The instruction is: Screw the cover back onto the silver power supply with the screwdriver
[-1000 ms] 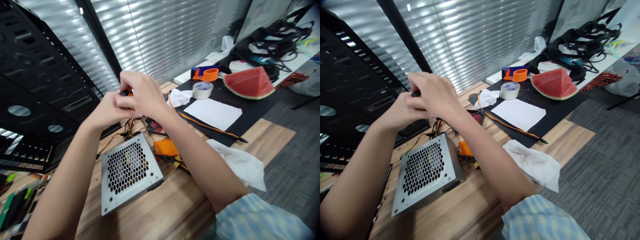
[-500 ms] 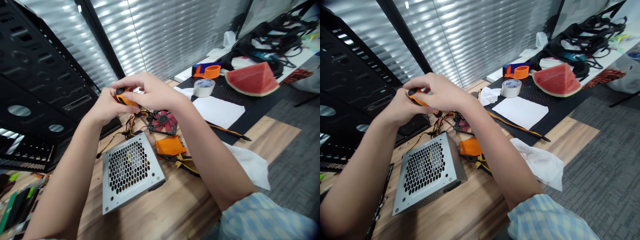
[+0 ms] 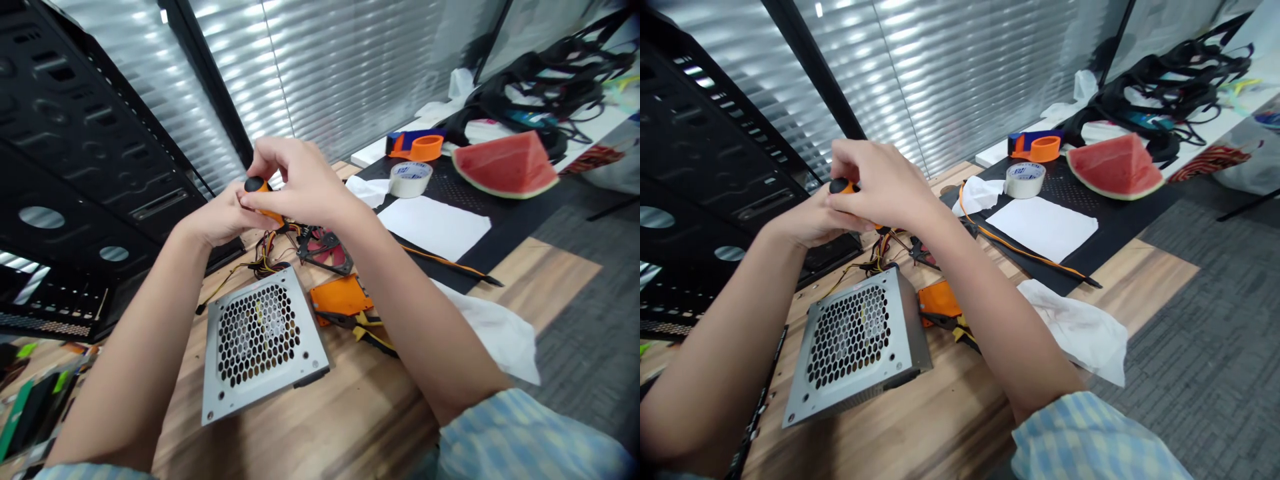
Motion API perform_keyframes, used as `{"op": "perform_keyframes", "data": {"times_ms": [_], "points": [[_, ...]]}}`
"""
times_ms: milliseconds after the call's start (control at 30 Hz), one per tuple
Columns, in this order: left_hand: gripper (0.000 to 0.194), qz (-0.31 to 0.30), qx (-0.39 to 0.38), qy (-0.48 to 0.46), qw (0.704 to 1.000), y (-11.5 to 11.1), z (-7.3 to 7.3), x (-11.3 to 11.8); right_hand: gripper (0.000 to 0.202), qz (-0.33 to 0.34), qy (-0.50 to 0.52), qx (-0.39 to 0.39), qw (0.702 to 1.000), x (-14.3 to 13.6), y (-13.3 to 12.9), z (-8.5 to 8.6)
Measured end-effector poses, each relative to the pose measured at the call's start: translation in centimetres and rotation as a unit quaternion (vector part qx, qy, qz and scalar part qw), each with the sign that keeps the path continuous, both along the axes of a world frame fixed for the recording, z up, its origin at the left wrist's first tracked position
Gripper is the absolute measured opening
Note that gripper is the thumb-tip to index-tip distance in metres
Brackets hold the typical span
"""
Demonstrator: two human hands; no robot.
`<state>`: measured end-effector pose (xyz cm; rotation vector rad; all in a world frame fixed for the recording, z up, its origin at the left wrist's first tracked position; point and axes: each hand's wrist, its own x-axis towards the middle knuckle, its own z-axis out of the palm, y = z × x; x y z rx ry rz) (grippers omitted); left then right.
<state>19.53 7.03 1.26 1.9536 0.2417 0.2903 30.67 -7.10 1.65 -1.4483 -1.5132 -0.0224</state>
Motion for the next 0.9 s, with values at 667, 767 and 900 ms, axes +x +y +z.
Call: {"op": "perform_keyframes", "data": {"times_ms": [667, 767, 900], "points": [[0.030, 0.038, 0.038, -0.140, 0.989, 0.2, -2.8, 2.3, 0.034, 0.088, 0.093, -0.028, 0.991, 1.6, 0.0, -0.2], [0.032, 0.004, 0.017, -0.102, 0.995, 0.6, -2.4, 2.6, 0.032, 0.088, 0.119, -0.030, 0.989, 1.8, 0.0, -0.3], [0.038, -0.041, -0.018, -0.050, 0.998, 0.9, -1.8, 2.9, 0.030, 0.041, 0.113, -0.013, 0.993, 1.9, 0.1, -0.4]]}}
